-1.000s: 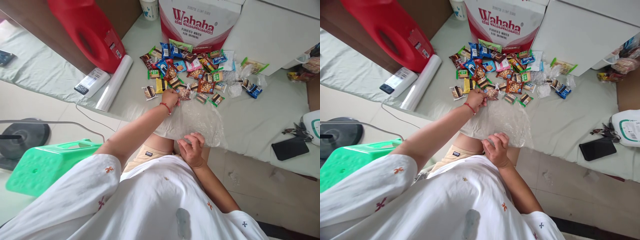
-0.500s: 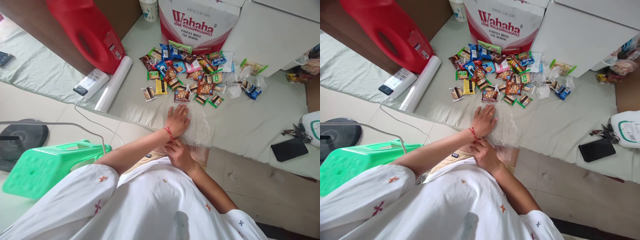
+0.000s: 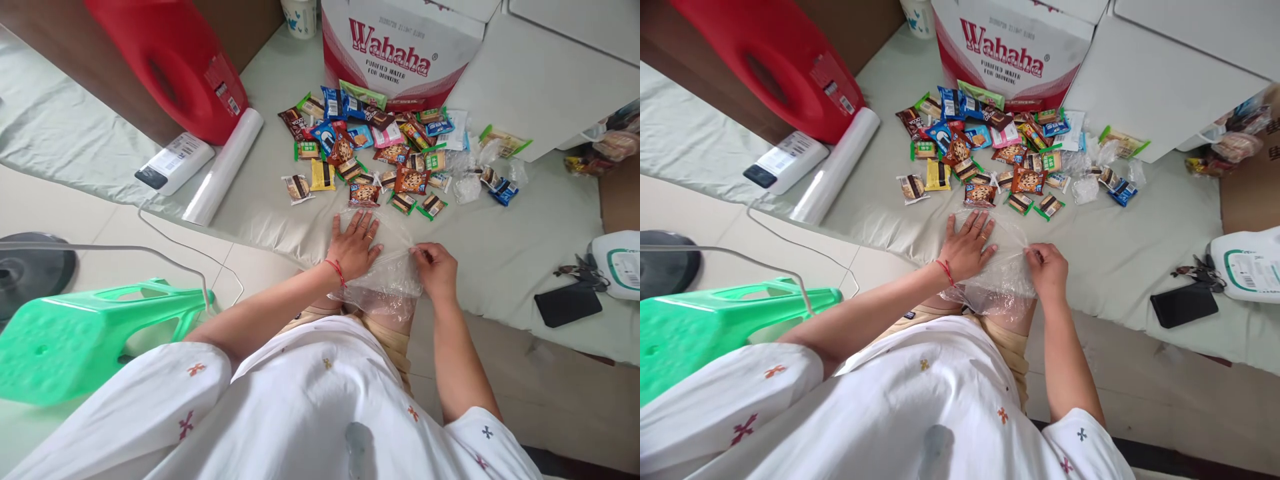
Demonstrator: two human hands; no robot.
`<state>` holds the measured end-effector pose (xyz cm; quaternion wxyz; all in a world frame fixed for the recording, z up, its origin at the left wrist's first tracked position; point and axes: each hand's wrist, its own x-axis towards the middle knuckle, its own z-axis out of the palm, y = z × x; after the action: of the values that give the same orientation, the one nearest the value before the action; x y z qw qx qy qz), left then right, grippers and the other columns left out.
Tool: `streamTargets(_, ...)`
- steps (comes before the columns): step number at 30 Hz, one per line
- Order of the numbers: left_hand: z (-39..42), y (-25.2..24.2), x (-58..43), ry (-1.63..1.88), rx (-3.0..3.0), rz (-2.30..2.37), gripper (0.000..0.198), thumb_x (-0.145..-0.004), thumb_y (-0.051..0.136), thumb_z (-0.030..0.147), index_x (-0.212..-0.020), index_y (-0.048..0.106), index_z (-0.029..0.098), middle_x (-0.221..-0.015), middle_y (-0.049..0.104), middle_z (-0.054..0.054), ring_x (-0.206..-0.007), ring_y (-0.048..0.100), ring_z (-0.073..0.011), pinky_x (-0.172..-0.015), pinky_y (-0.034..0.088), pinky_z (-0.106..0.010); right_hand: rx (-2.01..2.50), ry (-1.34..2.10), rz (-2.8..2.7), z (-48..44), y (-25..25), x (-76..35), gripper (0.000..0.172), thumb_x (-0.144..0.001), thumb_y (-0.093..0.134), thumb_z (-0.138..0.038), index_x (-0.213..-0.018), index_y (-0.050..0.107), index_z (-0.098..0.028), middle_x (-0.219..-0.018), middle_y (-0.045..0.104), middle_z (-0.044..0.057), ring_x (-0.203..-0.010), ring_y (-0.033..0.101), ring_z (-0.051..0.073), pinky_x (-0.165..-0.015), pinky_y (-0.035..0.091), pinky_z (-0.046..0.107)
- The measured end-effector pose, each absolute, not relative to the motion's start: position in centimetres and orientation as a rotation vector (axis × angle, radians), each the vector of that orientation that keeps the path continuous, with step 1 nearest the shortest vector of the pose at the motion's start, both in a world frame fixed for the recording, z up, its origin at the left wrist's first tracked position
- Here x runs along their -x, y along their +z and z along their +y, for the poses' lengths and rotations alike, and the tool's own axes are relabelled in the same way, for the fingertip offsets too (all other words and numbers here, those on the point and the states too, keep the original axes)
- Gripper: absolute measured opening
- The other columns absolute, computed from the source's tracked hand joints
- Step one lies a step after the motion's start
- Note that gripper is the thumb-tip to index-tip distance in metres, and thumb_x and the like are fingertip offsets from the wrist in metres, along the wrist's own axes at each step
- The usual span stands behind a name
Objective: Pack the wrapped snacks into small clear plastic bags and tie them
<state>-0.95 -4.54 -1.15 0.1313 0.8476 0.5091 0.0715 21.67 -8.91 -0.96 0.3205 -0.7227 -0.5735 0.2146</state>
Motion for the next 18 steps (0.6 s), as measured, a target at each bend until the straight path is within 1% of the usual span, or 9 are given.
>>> streamTargets(2, -4.3, -1.1, 1.1, 0.215, -2.445, 1.466, 0.065, -0.107, 0.028, 0.052, -0.164, 0.035, 0.022, -0.174, 0.024, -0.011, -0.162, 0.020, -0.0327, -0.125, 0.003, -0.077, 1.838, 0.772, -1.289, -8.4, -0.6, -22.4, 0.031, -0.082, 0.071, -0.049, -0.090, 0.077, -0.020, -0.078, 0.066, 0.002, -0.067, 0.052, 0.014, -0.067, 0.046, 0.030)
streamTargets(4, -4.1, -0.9, 1.3, 0.215, -2.428, 1.458, 0.065, -0.106, 0.030, 0.053, -0.164, 0.035, 0.023, -0.174, 0.025, -0.011, -0.162, 0.020, -0.0347, -0.124, 0.001, -0.079, 1.767, 0.903, -1.109, -7.8, 0.1, -23.5, 0.034, -0.072, 0.079, -0.050, -0.087, 0.076, -0.019, -0.073, 0.064, 0.000, -0.063, 0.049, 0.012, -0.062, 0.042, 0.027)
streamTargets(6, -3.8, -0.8, 1.3, 0.212, -2.419, 1.448, 0.066, -0.106, 0.031, 0.054, -0.164, 0.035, 0.023, -0.174, 0.025, -0.011, -0.162, 0.019, -0.0359, -0.123, -0.001, -0.081, 1.733, 0.927, -0.976, -7.1, 0.8, -24.8, 0.038, -0.065, 0.083, -0.051, -0.084, 0.075, -0.019, -0.070, 0.061, -0.002, -0.060, 0.045, 0.010, -0.057, 0.039, 0.025)
streamTargets(8, -3.7, -0.6, 1.4, 0.218, -2.418, 1.434, 0.066, -0.106, 0.032, 0.054, -0.164, 0.036, 0.024, -0.174, 0.025, -0.011, -0.162, 0.020, -0.0359, -0.122, -0.002, -0.081, 1.740, 0.895, -0.892, -6.4, 1.1, -26.0, 0.042, -0.061, 0.086, -0.052, -0.084, 0.074, -0.019, -0.067, 0.059, -0.003, -0.058, 0.042, 0.009, -0.053, 0.036, 0.024)
streamTargets(10, -3.6, -0.5, 1.4, 0.239, -2.417, 1.428, 0.065, -0.106, 0.032, 0.055, -0.163, 0.037, 0.025, -0.174, 0.025, -0.010, -0.162, 0.022, -0.0354, -0.122, -0.001, -0.081, 1.755, 0.860, -0.867, -5.8, 1.1, -27.0, 0.045, -0.058, 0.087, -0.052, -0.084, 0.073, -0.018, -0.068, 0.059, -0.003, -0.058, 0.042, 0.009, -0.052, 0.035, 0.024)
streamTargets(13, -3.4, -0.5, 1.9, 0.277, -2.408, 1.438, 0.063, -0.106, 0.031, 0.055, -0.162, 0.039, 0.026, -0.173, 0.027, -0.010, -0.160, 0.026, -0.0342, -0.123, 0.002, -0.080, 1.781, 0.831, -0.868, -4.5, 0.5, -27.7, 0.045, -0.057, 0.086, -0.050, -0.083, 0.073, -0.016, -0.068, 0.059, -0.002, -0.059, 0.043, 0.009, -0.051, 0.033, 0.024)
streamTargets(15, -3.2, -0.6, 2.3, 0.287, -2.406, 1.439, 0.063, -0.107, 0.029, 0.054, -0.162, 0.039, 0.025, -0.172, 0.031, -0.010, -0.159, 0.030, -0.0327, -0.124, 0.002, -0.078, 1.821, 0.786, -0.881, -3.5, 0.2, -28.0, 0.045, -0.058, 0.085, -0.051, -0.083, 0.072, -0.016, -0.069, 0.060, -0.001, -0.058, 0.042, 0.009, -0.051, 0.032, 0.024)
streamTargets(18, -2.8, -1.0, 3.1, 0.297, -2.419, 1.434, 0.064, -0.107, 0.029, 0.055, -0.162, 0.038, 0.025, -0.171, 0.032, -0.010, -0.159, 0.031, -0.0309, -0.125, -0.002, -0.077, 1.908, 0.649, -0.957, -2.5, 0.1, -28.2, 0.051, -0.069, 0.076, -0.061, -0.094, 0.070, -0.016, -0.073, 0.064, 0.001, -0.058, 0.047, 0.011, -0.051, 0.036, 0.024)
